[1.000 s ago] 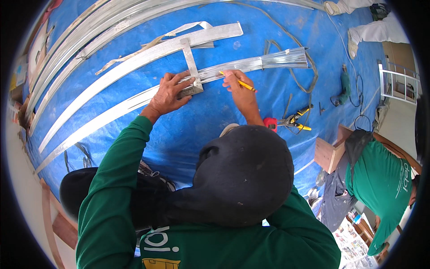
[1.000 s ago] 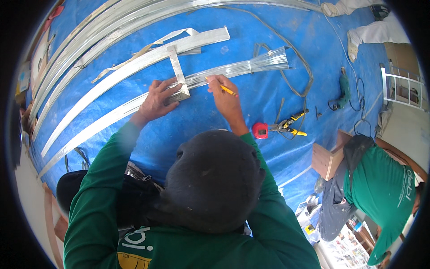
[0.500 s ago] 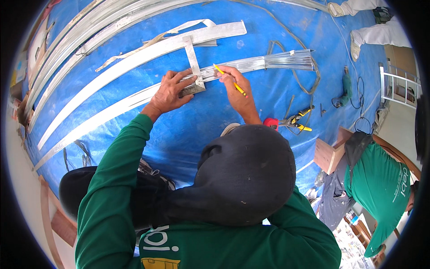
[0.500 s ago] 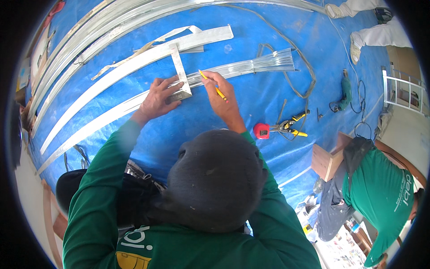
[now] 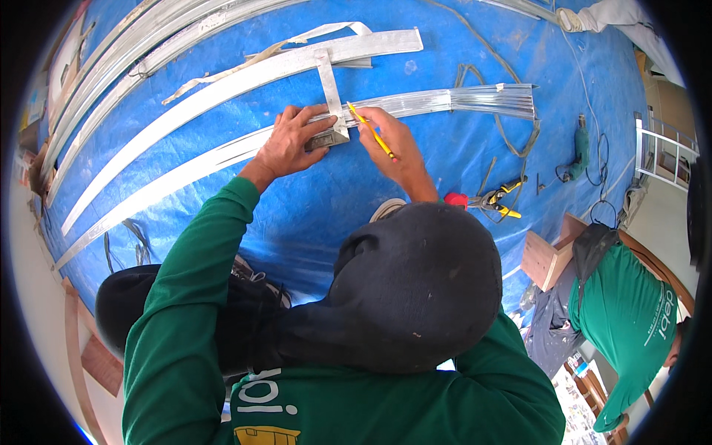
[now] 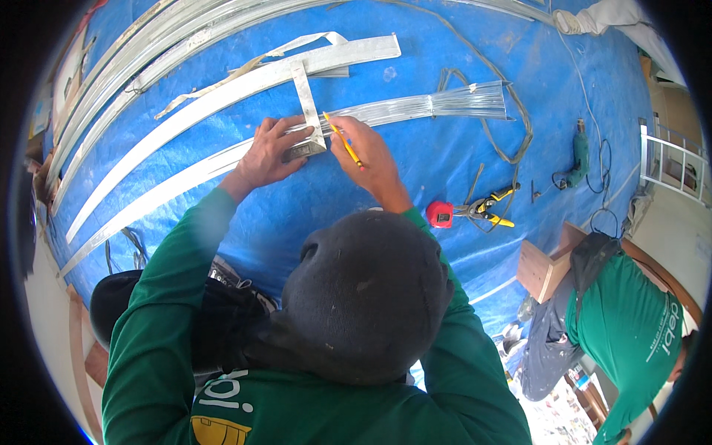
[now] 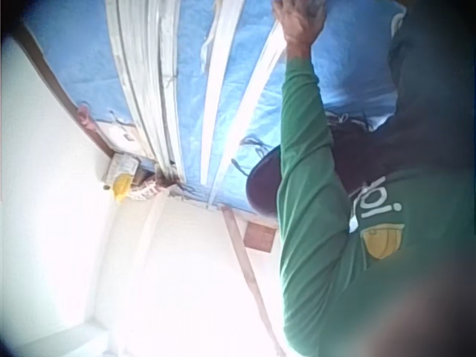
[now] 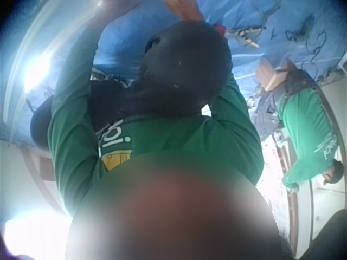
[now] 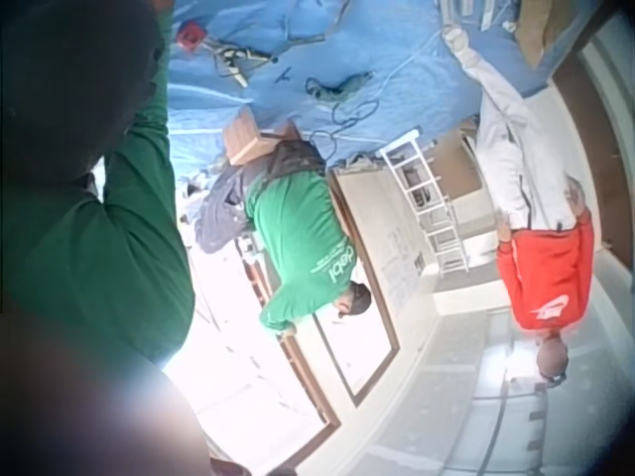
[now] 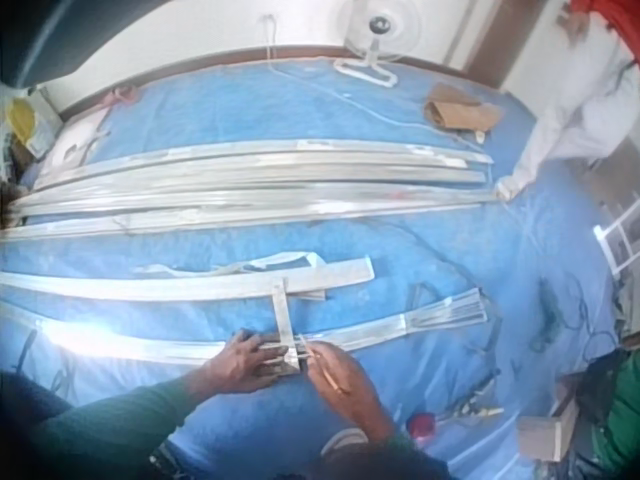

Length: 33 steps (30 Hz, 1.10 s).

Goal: The person measures and marks metal strips with a tape measure and pencil, then cuts them with shears. They repeat this process for multiple strips on a blue tarp-covered floor.

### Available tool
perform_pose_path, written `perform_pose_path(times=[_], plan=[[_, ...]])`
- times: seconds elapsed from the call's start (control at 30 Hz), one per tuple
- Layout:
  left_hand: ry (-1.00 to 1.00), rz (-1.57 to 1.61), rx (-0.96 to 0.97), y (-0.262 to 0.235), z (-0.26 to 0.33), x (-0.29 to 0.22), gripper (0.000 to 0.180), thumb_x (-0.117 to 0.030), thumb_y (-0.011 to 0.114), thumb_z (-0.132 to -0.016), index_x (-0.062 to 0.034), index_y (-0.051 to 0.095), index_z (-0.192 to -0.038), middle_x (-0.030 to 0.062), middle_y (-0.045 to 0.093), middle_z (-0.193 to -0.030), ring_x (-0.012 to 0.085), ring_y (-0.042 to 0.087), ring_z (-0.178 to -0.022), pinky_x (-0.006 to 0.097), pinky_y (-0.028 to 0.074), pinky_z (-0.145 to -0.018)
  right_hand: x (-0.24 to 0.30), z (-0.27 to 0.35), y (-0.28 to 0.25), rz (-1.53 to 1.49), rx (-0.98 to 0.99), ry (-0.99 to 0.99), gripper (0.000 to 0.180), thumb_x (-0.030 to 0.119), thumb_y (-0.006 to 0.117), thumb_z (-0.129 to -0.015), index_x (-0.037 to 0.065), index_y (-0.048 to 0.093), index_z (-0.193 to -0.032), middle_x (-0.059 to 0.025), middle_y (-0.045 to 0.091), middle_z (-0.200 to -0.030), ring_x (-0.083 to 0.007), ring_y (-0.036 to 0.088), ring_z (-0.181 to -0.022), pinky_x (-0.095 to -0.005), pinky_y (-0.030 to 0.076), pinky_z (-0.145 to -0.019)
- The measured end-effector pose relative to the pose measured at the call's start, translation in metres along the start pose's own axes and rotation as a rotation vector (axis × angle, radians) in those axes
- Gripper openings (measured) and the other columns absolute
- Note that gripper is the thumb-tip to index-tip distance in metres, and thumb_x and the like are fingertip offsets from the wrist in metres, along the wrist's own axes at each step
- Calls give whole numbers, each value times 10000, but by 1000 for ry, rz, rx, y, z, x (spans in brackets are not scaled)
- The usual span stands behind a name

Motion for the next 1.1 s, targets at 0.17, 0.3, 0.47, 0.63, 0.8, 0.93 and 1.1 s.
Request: perform_pose_path(times=[0.17, 0.3, 0.47, 0.63, 0.8, 0.93, 1.1], plan=[[2, -31, -10, 0, 0, -2, 690, -234, 866, -805, -214, 685, -1471, 61, 580, -1531, 344, 563, -1195, 510, 486, -1039, 6, -1, 13, 164, 84, -108, 300, 152, 619, -1072, -1, 643, -1329, -233, 723, -1211, -432, 696, -1102, -470, 550, -972], [-15, -55, 16, 4, 0, 2, 667, -247, 866, -809, -207, 697, -1453, 58, 581, -1518, 343, 563, -1201, 513, 495, -1040, 6, -1, 21, 210, 88, -116, 279, 146, 607, -1073, -3, 639, -1306, -233, 712, -1190, -441, 686, -1081, -492, 545, -954], [5, -63, 14, 2, 0, 0, 660, -240, 876, -819, -215, 688, -1452, 66, 566, -1512, 348, 558, -1188, 520, 503, -1036, 12, 13, 14, 215, 178, 31, 243, 137, 615, -1067, 13, 661, -1271, -222, 722, -1124, -427, 704, -1030, -488, 554, -901], [6, -91, 8, 0, -1, -3, 671, -253, 879, -812, -210, 688, -1454, 66, 569, -1504, 344, 562, -1185, 517, 507, -1034, 24, 39, 4, 232, 195, 157, 259, 168, 626, -1073, 18, 665, -1280, -217, 730, -1126, -414, 712, -1009, -458, 556, -890], [-7, -94, 22, 3, -1, -1, 656, -272, 873, -803, -193, 712, -1434, 70, 593, -1481, 340, 571, -1189, 514, 509, -1049, 15, 7, 9, 82, -58, -91, 291, 173, 625, -1076, 14, 652, -1319, -227, 735, -1169, -393, 726, -1032, -431, 557, -923], [8, -76, -8, 3, 0, -1, 644, -256, 871, -805, -198, 716, -1427, 70, 589, -1486, 345, 567, -1196, 519, 504, -1049, 7, 0, 21, 64, -13, -71, 285, 172, 624, -1075, 13, 661, -1309, -226, 742, -1152, -394, 727, -1014, -419, 561, -907], [-4, -49, -1, 2, 1, -1, 623, -223, 869, -815, -203, 713, -1418, 62, 577, -1502, 343, 559, -1210, 519, 491, -1054, 13, 42, 5, 144, 216, 174, 250, 176, 655, -1061, -5, 702, -1228, -176, 756, -1029, -290, 743, -917, -386, 565, -827]])
Point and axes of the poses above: each hand's wrist, its own z-axis away from the middle knuckle, its own y-axis out of the palm, x = y × z, the point moved 6 cm from there along -z, towards the middle knuckle
